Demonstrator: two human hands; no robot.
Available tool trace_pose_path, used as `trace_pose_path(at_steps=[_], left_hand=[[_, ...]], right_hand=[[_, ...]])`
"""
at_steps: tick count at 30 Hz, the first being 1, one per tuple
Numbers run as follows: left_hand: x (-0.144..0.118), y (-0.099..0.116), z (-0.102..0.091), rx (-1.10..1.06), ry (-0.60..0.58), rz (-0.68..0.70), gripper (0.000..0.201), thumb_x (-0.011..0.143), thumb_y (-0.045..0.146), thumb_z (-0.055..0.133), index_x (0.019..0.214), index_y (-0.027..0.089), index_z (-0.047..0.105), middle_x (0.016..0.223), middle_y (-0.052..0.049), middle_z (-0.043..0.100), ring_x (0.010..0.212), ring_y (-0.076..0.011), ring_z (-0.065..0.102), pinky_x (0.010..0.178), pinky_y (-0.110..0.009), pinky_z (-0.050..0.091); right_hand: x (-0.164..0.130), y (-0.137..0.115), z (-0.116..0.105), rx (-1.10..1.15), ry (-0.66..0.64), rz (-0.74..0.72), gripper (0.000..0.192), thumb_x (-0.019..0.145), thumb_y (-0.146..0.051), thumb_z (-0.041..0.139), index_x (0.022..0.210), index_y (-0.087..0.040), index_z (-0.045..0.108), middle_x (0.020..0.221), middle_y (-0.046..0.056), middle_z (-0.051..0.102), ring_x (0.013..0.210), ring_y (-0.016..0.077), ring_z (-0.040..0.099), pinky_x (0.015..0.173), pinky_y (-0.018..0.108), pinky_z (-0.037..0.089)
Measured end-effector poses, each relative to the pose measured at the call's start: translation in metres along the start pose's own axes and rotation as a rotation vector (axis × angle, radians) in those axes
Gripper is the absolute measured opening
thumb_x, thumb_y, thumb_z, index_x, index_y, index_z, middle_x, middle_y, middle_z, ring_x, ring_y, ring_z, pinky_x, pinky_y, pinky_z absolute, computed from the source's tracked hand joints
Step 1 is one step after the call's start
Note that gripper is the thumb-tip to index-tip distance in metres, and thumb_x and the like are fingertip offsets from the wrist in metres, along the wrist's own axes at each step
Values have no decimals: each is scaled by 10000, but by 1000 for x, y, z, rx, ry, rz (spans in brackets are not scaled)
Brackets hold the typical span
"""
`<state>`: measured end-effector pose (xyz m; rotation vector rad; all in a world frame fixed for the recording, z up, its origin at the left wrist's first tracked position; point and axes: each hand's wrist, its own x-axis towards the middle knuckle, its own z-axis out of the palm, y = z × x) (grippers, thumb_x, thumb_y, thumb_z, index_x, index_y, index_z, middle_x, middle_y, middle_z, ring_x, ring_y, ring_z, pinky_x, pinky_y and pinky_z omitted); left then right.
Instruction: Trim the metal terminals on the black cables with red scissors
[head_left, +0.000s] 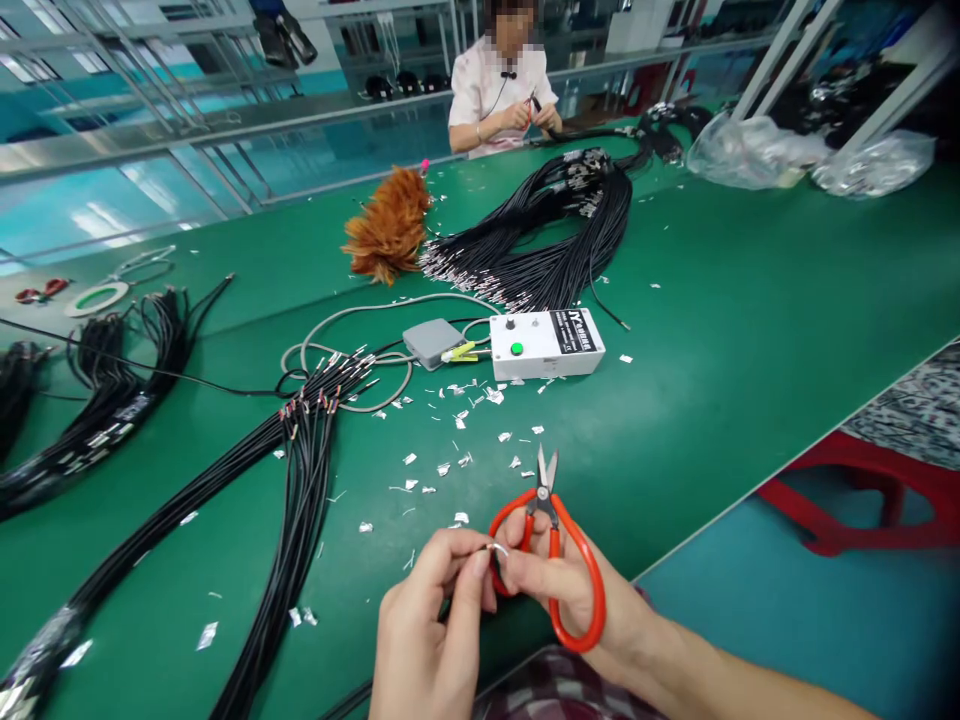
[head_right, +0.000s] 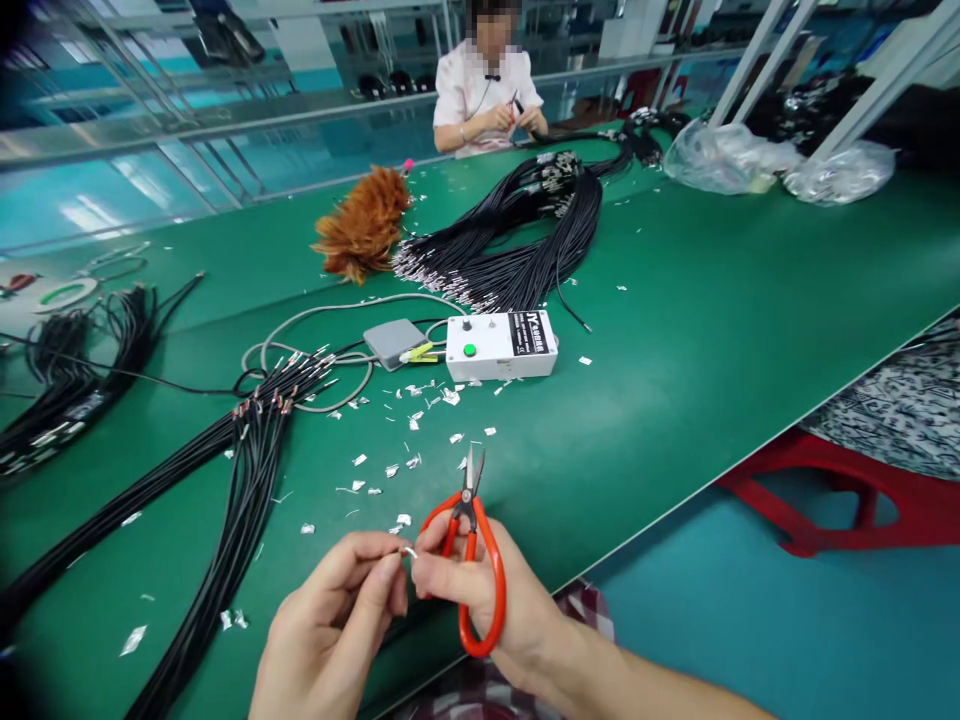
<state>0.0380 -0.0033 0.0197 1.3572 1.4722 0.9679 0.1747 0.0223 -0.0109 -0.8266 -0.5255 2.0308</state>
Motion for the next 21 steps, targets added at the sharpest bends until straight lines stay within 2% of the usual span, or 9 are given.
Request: trace_pose_path(at_steps=[5, 9, 11, 15, 21], left_hand=[[1, 0, 0, 25, 19, 45, 102, 894, 248, 498, 845, 224, 584, 589, 51, 536, 518, -108, 507, 498, -184, 412], [1, 0, -2, 15, -15, 61, 60, 867, 228, 544, 840, 226, 598, 668, 32, 593, 587, -118, 561, 552, -189, 443], [0, 0, -2, -16, 1, 24, 85, 867, 245, 542, 812, 221, 603, 610, 37, 560, 543, -115, 518, 506, -192, 412], [-2, 3, -1, -79, -10, -84, 144, 878, 289, 538, 777, 206, 599, 551, 39, 507, 449, -88, 395, 373, -189, 260], [-4, 7, 0, -135, -32, -214, 247, 870, 393, 539, 733, 191, 579, 544, 30, 505, 429, -74, 337, 384, -196, 227]], right_hand=[[1, -2, -1, -4, 43, -35, 231, 669, -270, 797, 783, -174, 620, 715, -27, 585, 663, 107, 540, 698, 257, 397], [2, -5, -1, -37, 43, -34, 228, 683, -277, 787, 789, -175, 613, 721, -25, 587, 666, 112, 537, 705, 267, 395], [2, -5, 0, -43, 35, -49, 223, 690, -277, 782, 790, -178, 609, 722, -27, 588, 663, 109, 531, 704, 266, 395], [2, -6, 1, -73, 33, -76, 218, 685, -261, 789, 785, -186, 610, 731, -28, 593, 678, 110, 533, 705, 258, 408], [2, -8, 1, -111, 58, -125, 219, 675, -251, 793, 777, -200, 605, 736, -28, 624, 692, 113, 552, 704, 253, 431]])
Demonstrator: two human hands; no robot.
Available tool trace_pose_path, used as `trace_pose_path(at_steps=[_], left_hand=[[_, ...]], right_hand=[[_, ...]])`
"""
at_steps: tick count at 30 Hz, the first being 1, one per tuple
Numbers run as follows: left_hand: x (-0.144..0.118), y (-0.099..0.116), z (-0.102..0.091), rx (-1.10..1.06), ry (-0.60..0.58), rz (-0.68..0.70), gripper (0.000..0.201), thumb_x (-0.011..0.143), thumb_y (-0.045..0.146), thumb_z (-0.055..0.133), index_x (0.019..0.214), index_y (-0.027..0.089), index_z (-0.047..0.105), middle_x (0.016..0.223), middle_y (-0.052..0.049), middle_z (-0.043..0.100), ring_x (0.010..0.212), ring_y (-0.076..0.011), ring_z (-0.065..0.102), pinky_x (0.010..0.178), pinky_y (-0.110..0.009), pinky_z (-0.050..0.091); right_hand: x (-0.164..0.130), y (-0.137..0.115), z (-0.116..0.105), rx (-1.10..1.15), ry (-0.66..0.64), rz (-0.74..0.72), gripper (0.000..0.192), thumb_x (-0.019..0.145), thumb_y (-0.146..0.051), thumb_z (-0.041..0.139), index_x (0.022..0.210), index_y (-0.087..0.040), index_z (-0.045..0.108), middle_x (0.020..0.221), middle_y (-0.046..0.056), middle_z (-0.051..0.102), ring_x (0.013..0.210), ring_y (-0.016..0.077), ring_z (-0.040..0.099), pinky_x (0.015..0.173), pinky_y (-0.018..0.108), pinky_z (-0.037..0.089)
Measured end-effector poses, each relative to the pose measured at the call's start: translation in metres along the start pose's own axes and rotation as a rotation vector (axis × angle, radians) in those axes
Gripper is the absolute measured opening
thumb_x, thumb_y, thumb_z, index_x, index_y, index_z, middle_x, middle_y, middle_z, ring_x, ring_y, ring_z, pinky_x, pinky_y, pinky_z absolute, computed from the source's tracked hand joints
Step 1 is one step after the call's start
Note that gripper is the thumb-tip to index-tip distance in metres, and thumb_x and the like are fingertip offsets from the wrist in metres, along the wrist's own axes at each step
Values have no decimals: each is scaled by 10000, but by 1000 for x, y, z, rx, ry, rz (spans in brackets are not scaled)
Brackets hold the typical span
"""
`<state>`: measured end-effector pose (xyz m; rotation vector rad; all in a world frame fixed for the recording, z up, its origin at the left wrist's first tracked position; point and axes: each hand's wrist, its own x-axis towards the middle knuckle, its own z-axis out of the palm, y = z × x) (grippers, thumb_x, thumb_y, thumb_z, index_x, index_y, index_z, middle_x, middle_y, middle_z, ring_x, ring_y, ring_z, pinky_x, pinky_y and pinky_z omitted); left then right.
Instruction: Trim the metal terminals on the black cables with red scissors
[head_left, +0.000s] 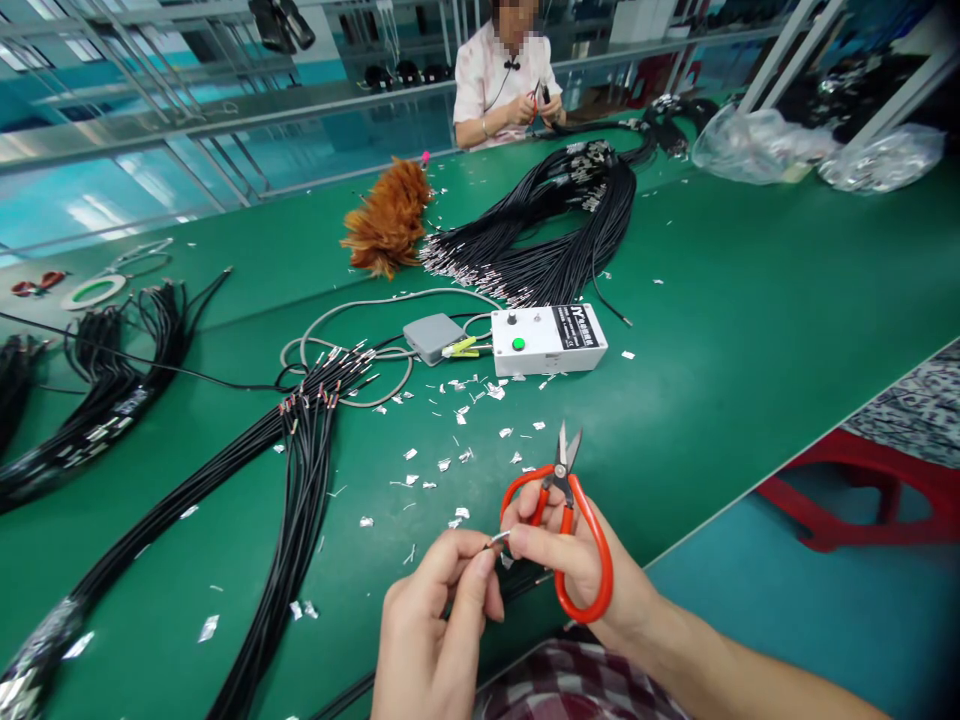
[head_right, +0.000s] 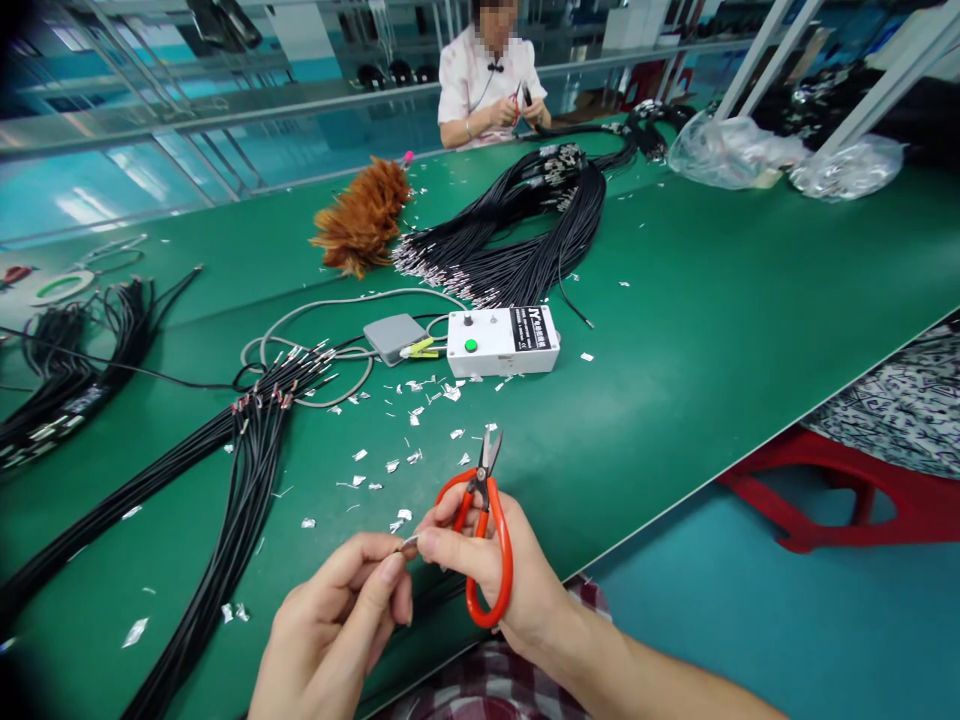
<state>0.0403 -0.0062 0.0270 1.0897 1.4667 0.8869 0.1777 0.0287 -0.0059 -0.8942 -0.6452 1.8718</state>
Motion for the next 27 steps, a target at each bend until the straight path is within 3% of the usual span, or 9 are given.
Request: trace_pose_path(at_steps=[8, 10, 13, 17, 27], left_hand=[[3, 2, -3, -319, -210, -338, 257, 860, 412, 543, 794, 168, 589, 438, 51, 492, 377, -37, 161, 381, -181, 75], [4, 0, -3, -335, -168, -316, 243, 842, 408, 578, 787, 172, 595, 454, 61, 470, 401, -48, 208, 388, -169, 122], [3, -2, -2, -240, -40, -175, 219, 805, 392, 639, 772, 178, 610, 533, 46, 493, 491, -77, 380, 453, -166, 283], [1, -5, -2, -68, 30, -5, 186, 819, 349, 623, 737, 182, 624, 584, 18, 548, 552, -115, 476, 485, -192, 357], [0, -5, 0, -169, 30, -76, 251, 841, 390, 590, 722, 169, 605, 566, 20, 543, 460, -74, 373, 416, -189, 268]], right_hand=[[-1, 0, 2, 22, 16, 19, 196, 695, -205, 759, 765, -194, 576, 727, -30, 627, 650, 107, 551, 686, 256, 424], [-1, 1, 3, 20, 12, 5, 190, 701, -208, 752, 761, -193, 572, 729, -31, 622, 648, 106, 545, 685, 258, 417], [-1, 0, 4, 15, 10, -5, 183, 704, -199, 744, 765, -193, 572, 733, -33, 614, 679, 110, 541, 712, 258, 409], [-2, -1, 4, 103, -7, 102, 200, 680, -177, 746, 779, -192, 573, 730, -32, 604, 684, 115, 529, 712, 266, 413], [-5, 17, 1, 158, 33, 216, 219, 652, -218, 787, 752, -168, 599, 687, -23, 601, 644, 107, 535, 673, 243, 419]])
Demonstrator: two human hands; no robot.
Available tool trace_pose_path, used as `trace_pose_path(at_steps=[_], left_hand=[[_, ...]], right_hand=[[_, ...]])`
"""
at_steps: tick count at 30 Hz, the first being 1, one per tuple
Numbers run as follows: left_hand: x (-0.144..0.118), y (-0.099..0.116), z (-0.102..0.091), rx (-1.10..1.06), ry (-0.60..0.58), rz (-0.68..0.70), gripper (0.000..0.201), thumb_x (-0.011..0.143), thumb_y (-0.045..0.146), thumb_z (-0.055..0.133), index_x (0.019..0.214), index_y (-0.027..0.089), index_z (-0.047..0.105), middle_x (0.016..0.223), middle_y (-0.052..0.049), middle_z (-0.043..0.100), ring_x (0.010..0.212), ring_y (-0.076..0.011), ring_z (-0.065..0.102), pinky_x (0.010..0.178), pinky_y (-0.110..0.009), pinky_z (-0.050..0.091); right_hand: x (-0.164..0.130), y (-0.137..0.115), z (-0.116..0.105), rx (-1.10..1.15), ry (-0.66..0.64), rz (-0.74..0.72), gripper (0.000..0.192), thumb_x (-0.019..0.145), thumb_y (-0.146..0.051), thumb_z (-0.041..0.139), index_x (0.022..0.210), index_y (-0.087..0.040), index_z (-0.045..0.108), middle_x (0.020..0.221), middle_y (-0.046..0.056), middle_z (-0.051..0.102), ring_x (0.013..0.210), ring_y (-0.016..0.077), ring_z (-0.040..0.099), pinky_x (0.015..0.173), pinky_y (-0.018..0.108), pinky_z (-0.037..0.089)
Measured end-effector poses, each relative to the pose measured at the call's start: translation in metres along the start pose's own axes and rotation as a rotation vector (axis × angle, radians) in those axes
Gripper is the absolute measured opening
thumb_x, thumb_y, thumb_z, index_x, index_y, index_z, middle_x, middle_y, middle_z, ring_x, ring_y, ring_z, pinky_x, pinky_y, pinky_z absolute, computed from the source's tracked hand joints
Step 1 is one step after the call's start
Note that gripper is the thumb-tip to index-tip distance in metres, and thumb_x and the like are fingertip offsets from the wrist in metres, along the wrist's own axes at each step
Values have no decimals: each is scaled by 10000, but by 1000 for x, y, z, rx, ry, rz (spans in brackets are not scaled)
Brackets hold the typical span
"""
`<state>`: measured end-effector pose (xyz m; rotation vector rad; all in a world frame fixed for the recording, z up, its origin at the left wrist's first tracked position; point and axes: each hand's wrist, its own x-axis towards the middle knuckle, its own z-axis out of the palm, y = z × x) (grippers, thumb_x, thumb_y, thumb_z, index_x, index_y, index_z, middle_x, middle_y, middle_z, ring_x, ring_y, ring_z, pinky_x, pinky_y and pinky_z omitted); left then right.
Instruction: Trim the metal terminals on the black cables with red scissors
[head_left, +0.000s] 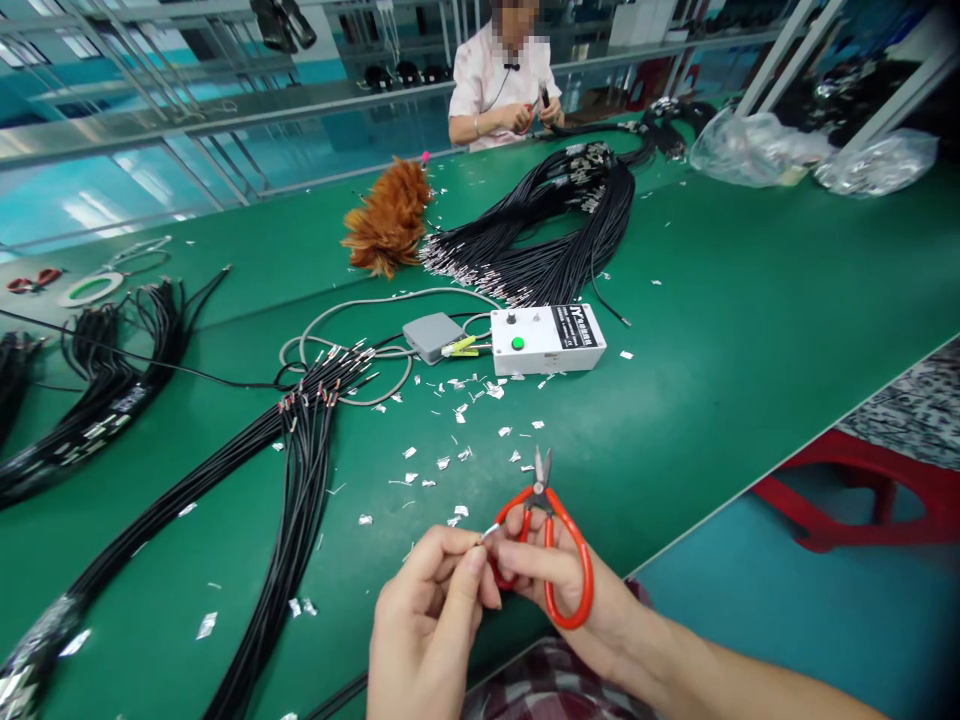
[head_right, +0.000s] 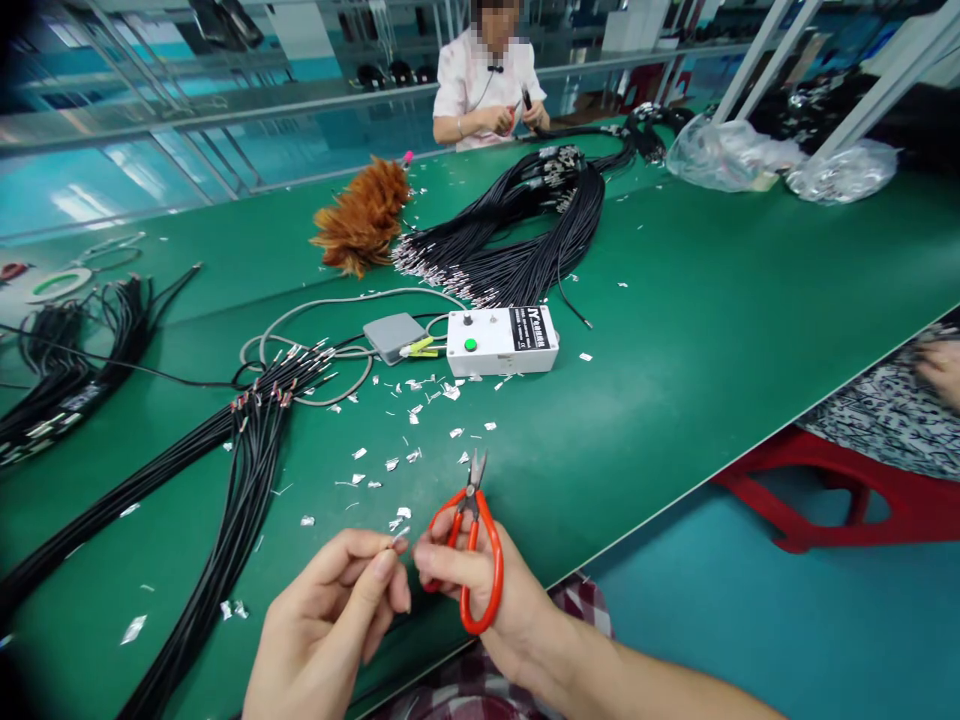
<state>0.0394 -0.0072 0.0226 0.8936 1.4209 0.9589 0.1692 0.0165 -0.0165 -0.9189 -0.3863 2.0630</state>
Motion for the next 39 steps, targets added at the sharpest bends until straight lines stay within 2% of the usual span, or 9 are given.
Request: trace_pose_path(at_steps=[5, 9, 14, 16, 21, 25, 27, 32, 39], left_hand=[[-1, -1, 2, 38, -28, 9, 223, 850, 373, 578, 749, 175, 605, 559, 25, 543, 456, -72, 352, 420, -198, 247], [0, -3, 0, 47, -79, -7, 245, 863, 397, 551, 782, 171, 598, 563, 25, 540, 437, -63, 326, 414, -198, 225], [3, -2, -3, -67, -212, -154, 280, 871, 434, 526, 825, 164, 582, 507, 27, 556, 355, -34, 264, 369, -183, 155], [5, -1, -3, -141, -232, -196, 267, 872, 416, 530, 804, 163, 578, 472, 30, 554, 331, -24, 244, 357, -175, 123], [6, 1, -3, -201, -224, -225, 268, 857, 406, 562, 751, 160, 581, 443, 55, 496, 363, -26, 219, 368, -155, 119], [4, 1, -3, -155, -126, -158, 258, 780, 419, 676, 829, 180, 594, 542, 54, 507, 497, -60, 386, 471, -140, 295], [3, 0, -4, -133, -74, -120, 265, 744, 406, 718, 816, 183, 594, 582, 51, 517, 527, -67, 431, 486, -144, 327], [1, -2, -5, -89, -74, -91, 272, 826, 399, 625, 714, 158, 569, 557, 35, 576, 351, -20, 361, 373, -156, 236], [3, -5, 2, -249, -76, -119, 246, 854, 345, 597, 708, 158, 534, 509, 33, 595, 280, -4, 368, 348, -143, 189]], right_hand=[[2, -11, 1, 14, -47, -96, 219, 681, -224, 789, 772, -179, 594, 746, -24, 615, 661, 97, 554, 682, 233, 441], [4, -16, 1, 11, -92, -65, 213, 678, -210, 790, 769, -169, 602, 714, -27, 612, 650, 94, 562, 671, 225, 440], [5, -15, -2, 55, -161, 40, 181, 702, -219, 776, 763, -160, 615, 673, -26, 622, 636, 87, 575, 656, 207, 433], [6, -13, -4, 84, -170, 65, 174, 706, -214, 770, 773, -161, 619, 675, -25, 630, 625, 84, 577, 652, 206, 432], [4, -8, -4, 85, -119, 22, 204, 693, -221, 770, 797, -166, 603, 700, -20, 631, 657, 106, 580, 684, 237, 431], [1, -10, 0, -43, -57, -108, 196, 711, -239, 758, 781, -180, 585, 718, -28, 603, 687, 116, 546, 720, 262, 408], [1, -12, 2, -83, -43, -138, 206, 706, -247, 762, 782, -189, 580, 725, -31, 597, 698, 120, 533, 734, 270, 398], [1, -10, 4, -93, -30, -125, 227, 697, -266, 772, 790, -195, 577, 731, -29, 595, 697, 125, 527, 742, 288, 397], [-1, 0, 8, -98, 54, -184, 224, 706, -269, 769, 787, -182, 579, 761, -24, 613, 743, 120, 554, 761, 267, 412]])
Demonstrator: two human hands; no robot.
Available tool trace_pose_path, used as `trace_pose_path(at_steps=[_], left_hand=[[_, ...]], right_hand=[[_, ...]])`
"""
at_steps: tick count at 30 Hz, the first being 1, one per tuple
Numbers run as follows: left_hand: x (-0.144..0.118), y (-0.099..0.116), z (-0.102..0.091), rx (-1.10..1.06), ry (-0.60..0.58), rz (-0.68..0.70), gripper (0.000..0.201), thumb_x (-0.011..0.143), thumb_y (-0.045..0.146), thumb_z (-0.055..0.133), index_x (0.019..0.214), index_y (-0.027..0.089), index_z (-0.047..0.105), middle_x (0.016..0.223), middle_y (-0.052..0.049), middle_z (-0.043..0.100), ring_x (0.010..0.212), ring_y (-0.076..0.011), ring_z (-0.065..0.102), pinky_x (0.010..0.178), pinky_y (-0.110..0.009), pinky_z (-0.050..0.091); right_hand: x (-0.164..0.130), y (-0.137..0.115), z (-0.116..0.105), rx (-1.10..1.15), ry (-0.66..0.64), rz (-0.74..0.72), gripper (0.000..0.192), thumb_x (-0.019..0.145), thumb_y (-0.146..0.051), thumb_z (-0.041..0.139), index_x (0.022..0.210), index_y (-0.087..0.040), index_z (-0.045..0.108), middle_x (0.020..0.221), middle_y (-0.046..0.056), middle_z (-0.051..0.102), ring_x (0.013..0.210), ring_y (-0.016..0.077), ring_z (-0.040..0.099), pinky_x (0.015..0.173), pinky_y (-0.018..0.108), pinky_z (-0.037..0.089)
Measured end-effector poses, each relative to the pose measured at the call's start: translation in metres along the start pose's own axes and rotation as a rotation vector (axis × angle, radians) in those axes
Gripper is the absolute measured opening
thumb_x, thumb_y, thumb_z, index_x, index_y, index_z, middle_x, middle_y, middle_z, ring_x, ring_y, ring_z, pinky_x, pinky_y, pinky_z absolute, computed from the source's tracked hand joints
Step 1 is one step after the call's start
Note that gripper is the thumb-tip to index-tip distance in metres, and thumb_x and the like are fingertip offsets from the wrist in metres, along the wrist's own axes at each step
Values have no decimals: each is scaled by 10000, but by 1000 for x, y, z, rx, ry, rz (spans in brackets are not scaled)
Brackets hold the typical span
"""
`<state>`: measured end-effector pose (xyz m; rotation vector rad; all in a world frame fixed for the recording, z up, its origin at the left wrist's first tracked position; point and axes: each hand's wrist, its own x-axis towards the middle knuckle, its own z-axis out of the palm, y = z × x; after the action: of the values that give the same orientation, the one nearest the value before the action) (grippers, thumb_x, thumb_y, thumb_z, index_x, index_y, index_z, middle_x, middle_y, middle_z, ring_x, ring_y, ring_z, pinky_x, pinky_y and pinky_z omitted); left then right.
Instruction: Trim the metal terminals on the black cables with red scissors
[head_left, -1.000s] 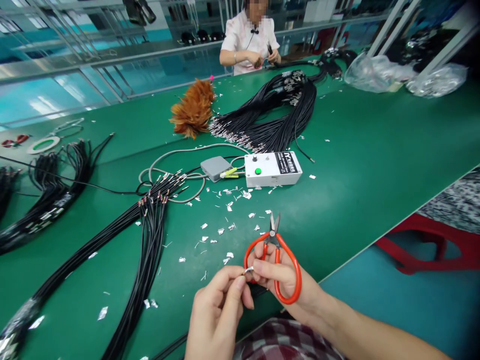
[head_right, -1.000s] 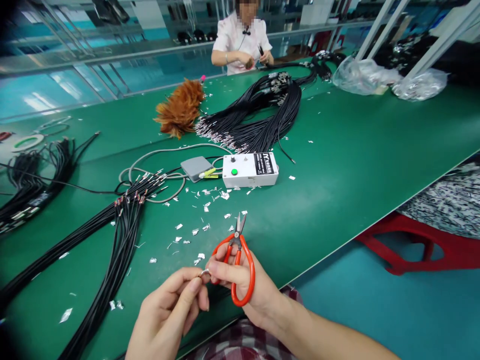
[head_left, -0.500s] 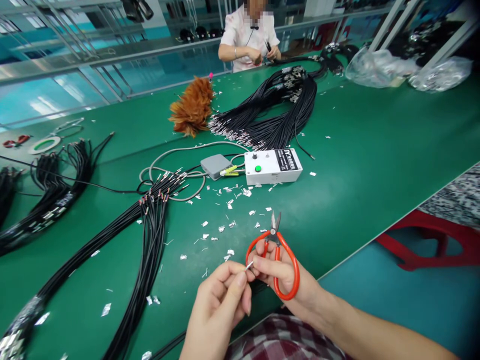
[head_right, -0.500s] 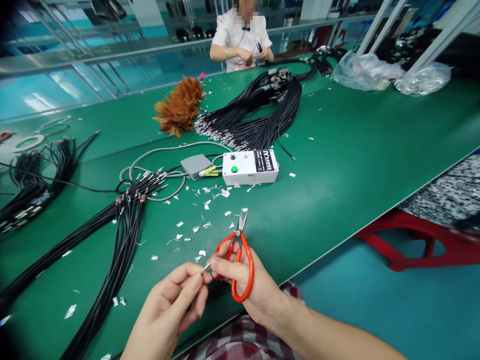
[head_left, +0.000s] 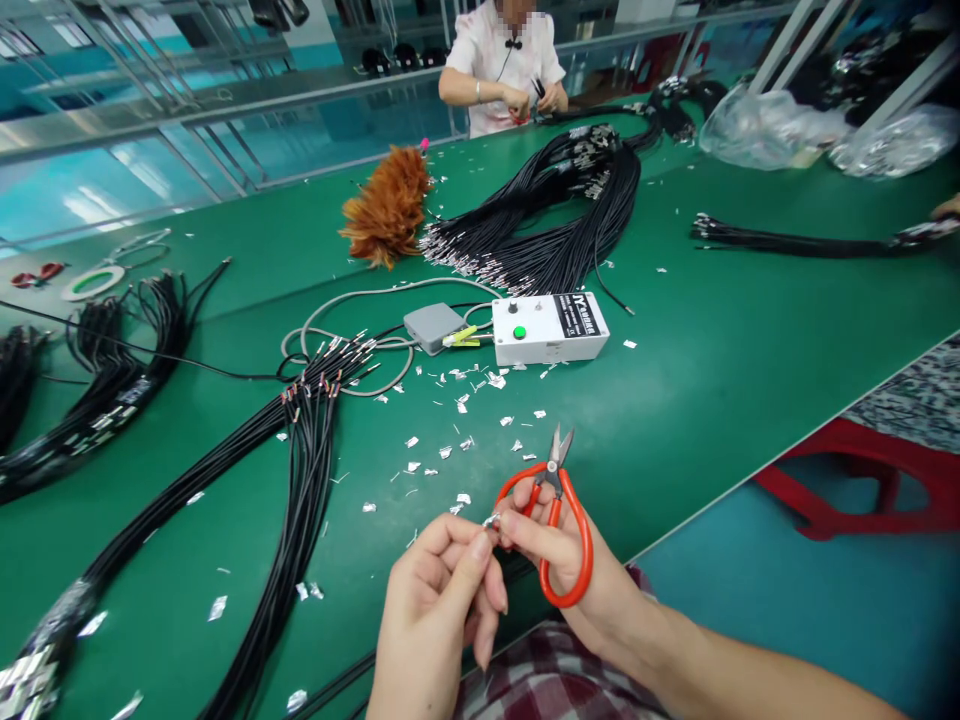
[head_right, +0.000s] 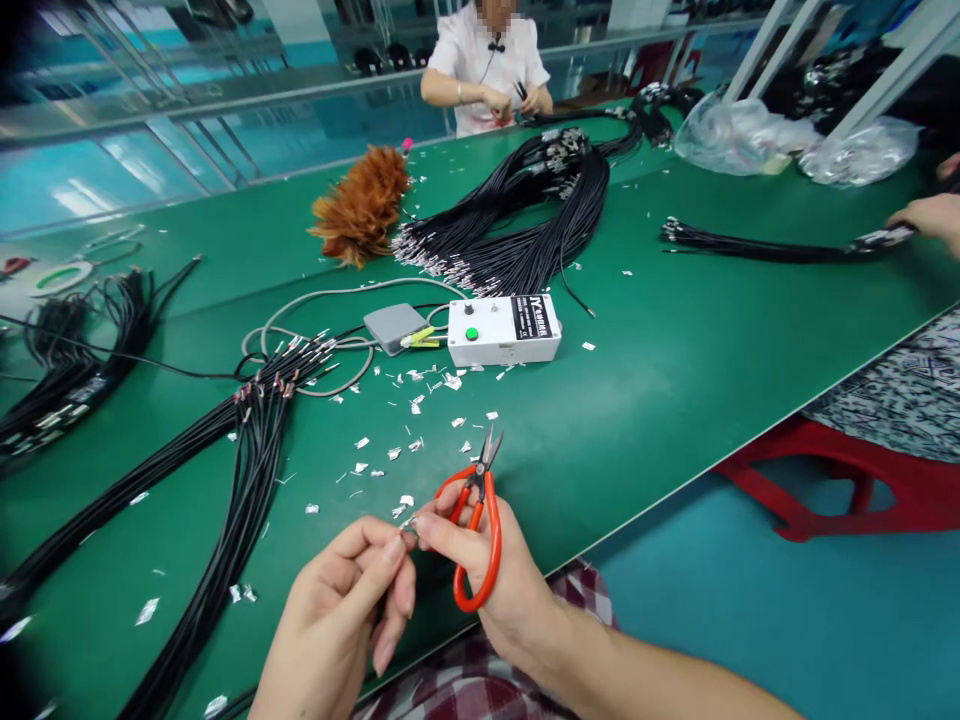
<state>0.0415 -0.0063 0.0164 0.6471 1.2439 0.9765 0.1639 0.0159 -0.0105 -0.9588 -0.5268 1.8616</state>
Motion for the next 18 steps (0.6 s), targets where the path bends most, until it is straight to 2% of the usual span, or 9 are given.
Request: trace_pose_path(at_steps=[5, 11, 14, 16, 18], left_hand=[[1, -1, 1, 19, 29, 33, 232, 855, 332, 595, 706, 164, 534, 519, 36, 594, 298, -14, 380, 355, -144, 231], [1, 2, -5, 218, 45, 95, 204, 848, 359, 594, 791, 164, 594, 539, 30, 584, 349, -37, 414, 383, -160, 273], [3, 8, -9, 164, -37, -43, 207, 840, 359, 605, 785, 159, 601, 494, 36, 556, 330, -24, 341, 348, -143, 194], [6, 13, -12, 25, -150, -187, 219, 836, 343, 607, 737, 148, 609, 428, 49, 505, 303, -6, 245, 329, -143, 113], [9, 16, -16, -141, -284, -308, 220, 824, 312, 620, 688, 139, 613, 380, 69, 444, 291, 5, 173, 324, -149, 91]], right_hand=[[2, -3, 2, -84, -2, -77, 220, 729, -234, 739, 774, -186, 528, 736, -43, 604, 682, 93, 534, 699, 233, 416], [4, -26, -9, -465, -181, -279, 183, 808, -156, 622, 755, -210, 456, 780, -37, 566, 717, 107, 523, 706, 254, 418], [6, -40, -16, -755, -301, -424, 179, 807, -81, 572, 782, -219, 462, 817, -29, 571, 728, 118, 520, 710, 274, 412], [8, -48, -19, -900, -381, -521, 209, 774, -39, 578, 795, -219, 474, 825, -24, 586, 735, 126, 527, 723, 290, 408], [11, -53, -21, -967, -445, -594, 230, 748, -14, 586, 791, -215, 481, 819, -20, 596, 731, 129, 534, 728, 299, 405]])
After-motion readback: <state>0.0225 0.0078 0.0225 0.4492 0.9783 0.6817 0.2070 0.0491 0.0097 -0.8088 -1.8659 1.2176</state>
